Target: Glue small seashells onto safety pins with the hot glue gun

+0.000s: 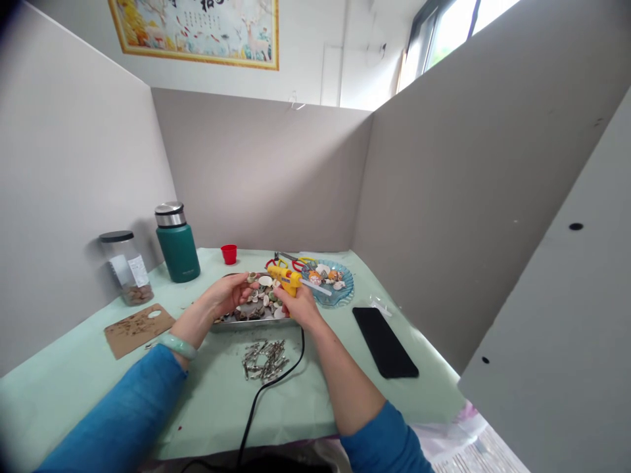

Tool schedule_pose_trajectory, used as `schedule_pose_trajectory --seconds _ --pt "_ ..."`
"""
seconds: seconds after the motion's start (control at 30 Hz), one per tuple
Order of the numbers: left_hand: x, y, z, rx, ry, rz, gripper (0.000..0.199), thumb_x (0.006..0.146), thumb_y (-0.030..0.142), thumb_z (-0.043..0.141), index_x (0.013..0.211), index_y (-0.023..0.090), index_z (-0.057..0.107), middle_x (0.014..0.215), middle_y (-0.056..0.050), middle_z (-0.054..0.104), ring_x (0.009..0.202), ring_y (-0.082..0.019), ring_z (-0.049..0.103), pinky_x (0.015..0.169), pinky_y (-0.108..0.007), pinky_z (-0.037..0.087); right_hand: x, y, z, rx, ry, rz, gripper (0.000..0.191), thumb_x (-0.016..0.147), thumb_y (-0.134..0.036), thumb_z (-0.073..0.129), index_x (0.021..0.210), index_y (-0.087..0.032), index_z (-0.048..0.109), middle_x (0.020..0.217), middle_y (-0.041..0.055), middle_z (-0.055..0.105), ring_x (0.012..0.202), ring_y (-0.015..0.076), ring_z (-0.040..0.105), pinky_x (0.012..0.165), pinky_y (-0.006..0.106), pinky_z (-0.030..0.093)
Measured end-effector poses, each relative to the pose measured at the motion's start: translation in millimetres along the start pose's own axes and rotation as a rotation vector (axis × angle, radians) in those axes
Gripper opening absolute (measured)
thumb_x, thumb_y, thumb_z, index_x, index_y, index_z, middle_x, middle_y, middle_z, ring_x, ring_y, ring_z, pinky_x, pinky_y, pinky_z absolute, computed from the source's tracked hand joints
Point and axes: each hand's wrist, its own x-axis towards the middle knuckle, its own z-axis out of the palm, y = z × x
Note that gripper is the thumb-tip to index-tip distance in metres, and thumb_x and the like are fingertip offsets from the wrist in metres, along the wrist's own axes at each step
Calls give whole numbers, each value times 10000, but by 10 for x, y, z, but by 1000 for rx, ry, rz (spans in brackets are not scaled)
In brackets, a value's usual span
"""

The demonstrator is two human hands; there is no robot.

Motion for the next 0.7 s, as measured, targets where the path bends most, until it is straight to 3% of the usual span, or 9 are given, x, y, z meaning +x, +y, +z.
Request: schedule_pose_trajectory --seconds 0.23,0.47,0.7 --pt "-39 -47 65 67 -129 -50 303 891 365 441 887 105 594 640 -21 569 381 -52 375 329 -177 274 6 12 17 128 9 -54 296 712 -444 622 838 -179 589 482 -58 487 416 90 440 408 204 401" --pt "-125 -86 219 149 -169 -12 228 858 343 523 868 116 546 671 -39 599 411 -60 422 350 -178 330 22 -120 130 228 25 -38 327 658 -375 661 894 -171 563 586 -50 534 465 82 464 412 188 385" --pt "-179 -108 275 208 -165 28 287 826 417 561 881 135 544 679 -30 619 413 -61 453 367 -179 354 13 -169 231 152 31 -20 246 687 -356 614 833 -163 568 530 -51 511 433 76 433 385 181 369"
